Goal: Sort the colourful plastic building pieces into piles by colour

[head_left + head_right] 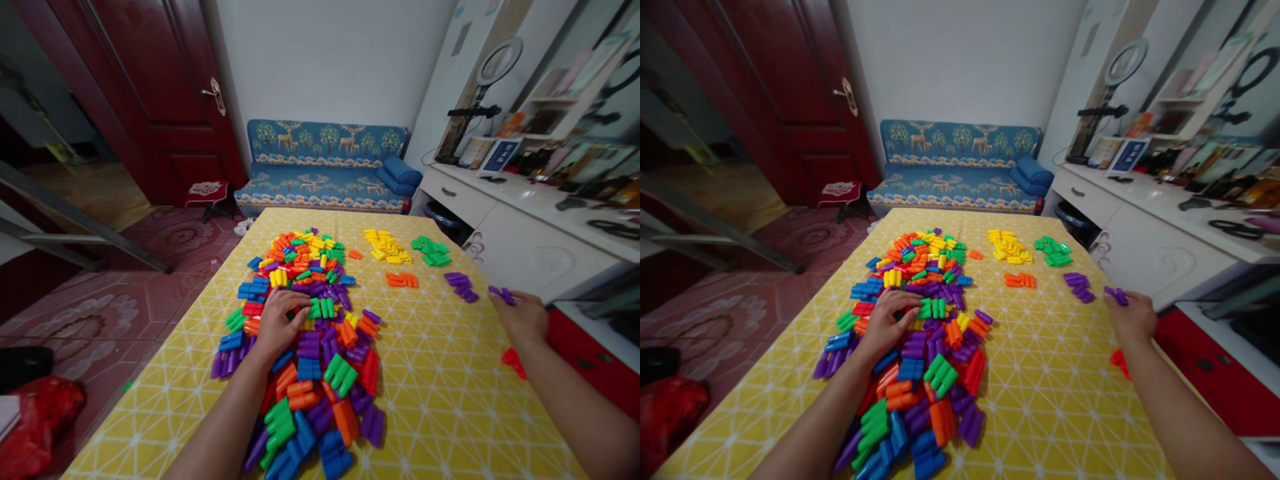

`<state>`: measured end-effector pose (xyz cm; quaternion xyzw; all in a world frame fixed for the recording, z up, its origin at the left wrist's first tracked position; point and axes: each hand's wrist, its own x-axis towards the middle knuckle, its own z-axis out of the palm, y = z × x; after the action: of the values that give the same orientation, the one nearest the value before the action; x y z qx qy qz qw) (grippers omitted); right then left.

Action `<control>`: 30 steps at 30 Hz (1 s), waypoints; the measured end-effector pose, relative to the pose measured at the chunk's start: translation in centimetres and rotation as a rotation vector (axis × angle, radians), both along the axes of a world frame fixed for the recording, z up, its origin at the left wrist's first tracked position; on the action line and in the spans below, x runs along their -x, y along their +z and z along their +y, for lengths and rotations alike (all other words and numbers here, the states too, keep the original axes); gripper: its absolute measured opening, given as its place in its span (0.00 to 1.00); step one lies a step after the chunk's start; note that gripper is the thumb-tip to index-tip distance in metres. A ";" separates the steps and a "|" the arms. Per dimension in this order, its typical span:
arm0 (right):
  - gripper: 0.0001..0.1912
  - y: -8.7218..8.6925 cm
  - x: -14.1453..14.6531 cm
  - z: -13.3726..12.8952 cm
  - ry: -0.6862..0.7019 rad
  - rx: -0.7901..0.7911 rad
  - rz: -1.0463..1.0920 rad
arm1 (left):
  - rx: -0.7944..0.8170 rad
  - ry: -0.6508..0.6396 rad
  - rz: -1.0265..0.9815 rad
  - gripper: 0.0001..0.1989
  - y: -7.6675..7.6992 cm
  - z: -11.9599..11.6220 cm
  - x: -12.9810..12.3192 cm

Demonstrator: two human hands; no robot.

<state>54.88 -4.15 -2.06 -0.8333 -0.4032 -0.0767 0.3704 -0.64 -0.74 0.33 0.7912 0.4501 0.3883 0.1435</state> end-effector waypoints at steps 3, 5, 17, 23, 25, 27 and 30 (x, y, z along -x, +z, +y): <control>0.12 0.3 0.1 1.3 -0.100 0.107 0.122 | 0.001 0.000 -0.005 0.07 -0.1 0.0 0.1; 0.11 0.3 0.5 1.9 -0.054 0.107 0.130 | 0.000 -0.002 -0.007 0.07 -0.2 0.0 0.1; 0.23 2.3 13.0 1.1 0.294 -0.164 0.052 | -0.001 0.002 -0.012 0.07 0.0 0.0 0.0; 0.21 1.0 26.1 0.1 0.761 0.049 0.172 | 0.007 0.009 -0.022 0.06 0.3 -0.2 0.0; 0.17 1.1 27.8 -0.4 0.778 0.084 0.196 | 0.007 0.004 -0.024 0.06 0.2 -0.2 0.0; 0.13 1.3 28.3 -0.3 0.762 0.089 0.236 | 0.005 0.004 -0.027 0.06 0.1 -0.2 0.0; 0.11 2.1 28.5 0.6 0.709 0.053 0.273 | 0.004 0.007 -0.036 0.06 0.0 -0.1 0.0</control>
<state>26.43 -3.51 0.07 -0.6538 -0.6154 0.1784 0.4026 -0.60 -0.88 0.37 0.7823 0.4510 0.4019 0.1519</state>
